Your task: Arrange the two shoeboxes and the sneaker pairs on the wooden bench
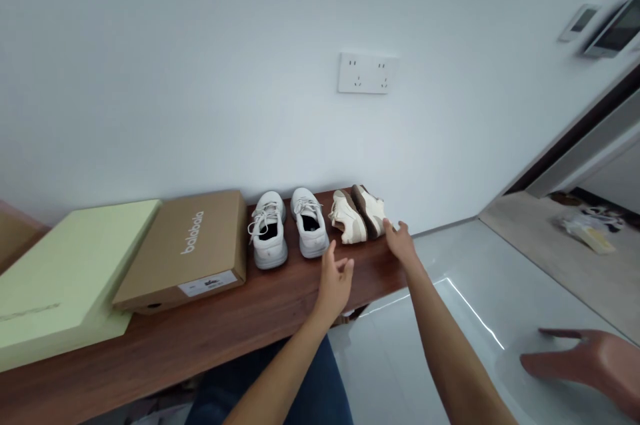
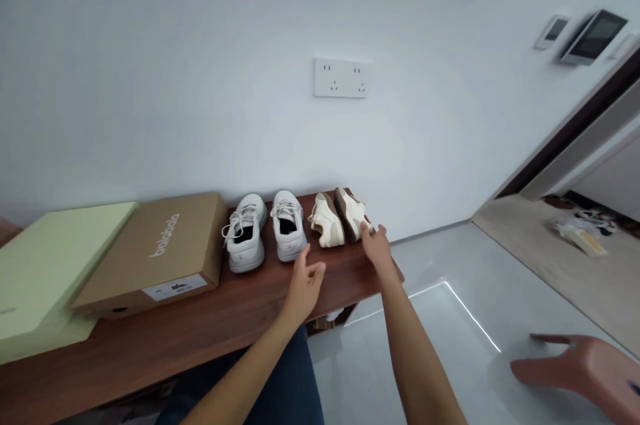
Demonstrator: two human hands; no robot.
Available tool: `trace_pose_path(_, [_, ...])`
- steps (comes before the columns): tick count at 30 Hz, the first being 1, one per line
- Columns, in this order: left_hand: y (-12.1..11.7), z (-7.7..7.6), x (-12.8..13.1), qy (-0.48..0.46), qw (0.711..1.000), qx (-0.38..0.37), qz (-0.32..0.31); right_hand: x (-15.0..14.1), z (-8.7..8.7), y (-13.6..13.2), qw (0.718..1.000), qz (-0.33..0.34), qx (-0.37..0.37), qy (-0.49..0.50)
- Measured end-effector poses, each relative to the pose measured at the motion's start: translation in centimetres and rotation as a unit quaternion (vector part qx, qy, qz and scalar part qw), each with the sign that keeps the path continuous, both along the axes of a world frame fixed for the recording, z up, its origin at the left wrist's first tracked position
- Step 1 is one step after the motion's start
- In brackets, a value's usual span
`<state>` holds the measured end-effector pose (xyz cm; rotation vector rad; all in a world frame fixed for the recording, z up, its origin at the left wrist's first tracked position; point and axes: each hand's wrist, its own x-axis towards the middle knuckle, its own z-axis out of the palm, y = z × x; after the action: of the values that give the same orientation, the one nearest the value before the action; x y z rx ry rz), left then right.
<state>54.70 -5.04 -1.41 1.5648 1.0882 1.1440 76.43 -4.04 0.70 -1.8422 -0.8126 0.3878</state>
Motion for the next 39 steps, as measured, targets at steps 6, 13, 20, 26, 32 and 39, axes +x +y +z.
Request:
trace_pose_path(6, [1.9, 1.4, -8.8, 0.140, 0.928, 0.185, 0.293, -12.6, 1.0, -0.8, 0.974, 0.131, 0.126, -0.137])
trace_pose_path(13, [6.5, 2.1, -9.6, 0.083, 0.939, 0.003, 0.333, -19.3, 0.4, 3.9, 0.989, 0.118, 0.084, -0.028])
trace_pose_path(20, [2.9, 1.6, -10.3, -0.163, 0.934, -0.159, 0.274, -17.8, -0.9, 0.1, 0.910, 0.064, 0.102, 0.397])
trace_pose_path(26, [0.9, 0.9, -12.2, -0.291, 0.895, -0.291, 0.171, -17.6, -2.8, -3.8, 0.905, 0.037, 0.056, 0.420])
trace_pose_path(32, [0.7, -0.3, -12.6, -0.325, 0.889, -0.310, 0.093, -17.3, -3.5, -5.2, 0.949, -0.013, 0.018, 0.315])
trace_pose_path(39, [3.0, 1.4, -13.4, -0.224, 0.898, -0.377, 0.001, -19.3, -2.6, -4.1, 0.945, -0.033, 0.057, 0.319])
